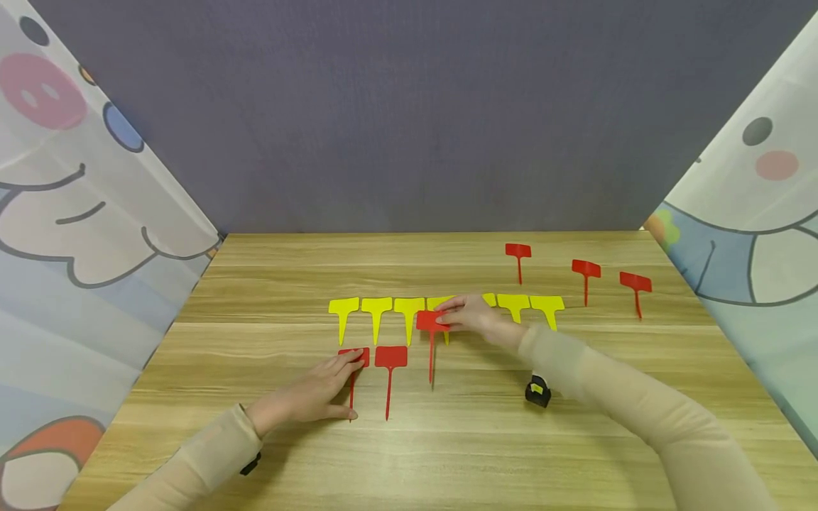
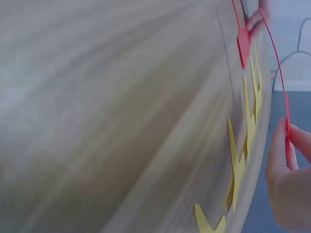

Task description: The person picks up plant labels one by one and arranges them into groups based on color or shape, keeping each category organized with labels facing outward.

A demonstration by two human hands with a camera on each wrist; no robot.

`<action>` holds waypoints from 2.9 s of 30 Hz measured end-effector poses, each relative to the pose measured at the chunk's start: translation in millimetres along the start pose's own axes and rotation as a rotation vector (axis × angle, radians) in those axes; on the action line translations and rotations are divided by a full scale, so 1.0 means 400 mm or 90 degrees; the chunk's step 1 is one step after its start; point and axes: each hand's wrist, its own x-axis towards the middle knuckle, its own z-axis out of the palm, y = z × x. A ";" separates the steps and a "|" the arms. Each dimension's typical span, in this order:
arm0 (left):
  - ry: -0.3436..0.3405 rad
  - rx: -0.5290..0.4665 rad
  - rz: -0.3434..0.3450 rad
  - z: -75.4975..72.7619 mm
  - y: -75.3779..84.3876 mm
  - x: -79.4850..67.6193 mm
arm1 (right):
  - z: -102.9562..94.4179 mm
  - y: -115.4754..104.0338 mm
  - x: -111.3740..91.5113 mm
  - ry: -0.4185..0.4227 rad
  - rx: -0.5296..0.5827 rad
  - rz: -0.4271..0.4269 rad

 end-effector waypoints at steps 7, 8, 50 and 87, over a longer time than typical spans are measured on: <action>0.001 -0.005 0.002 0.000 0.000 0.000 | 0.017 0.028 -0.022 -0.001 -0.036 -0.005; 0.001 -0.005 0.002 0.000 0.000 0.000 | 0.019 0.032 -0.024 -0.003 -0.042 -0.009; -0.003 -0.012 -0.006 -0.003 0.006 0.001 | 0.075 0.074 -0.046 0.035 -0.330 -0.157; 0.001 -0.006 -0.004 0.000 0.004 -0.002 | 0.078 0.059 -0.072 0.080 -0.585 -0.375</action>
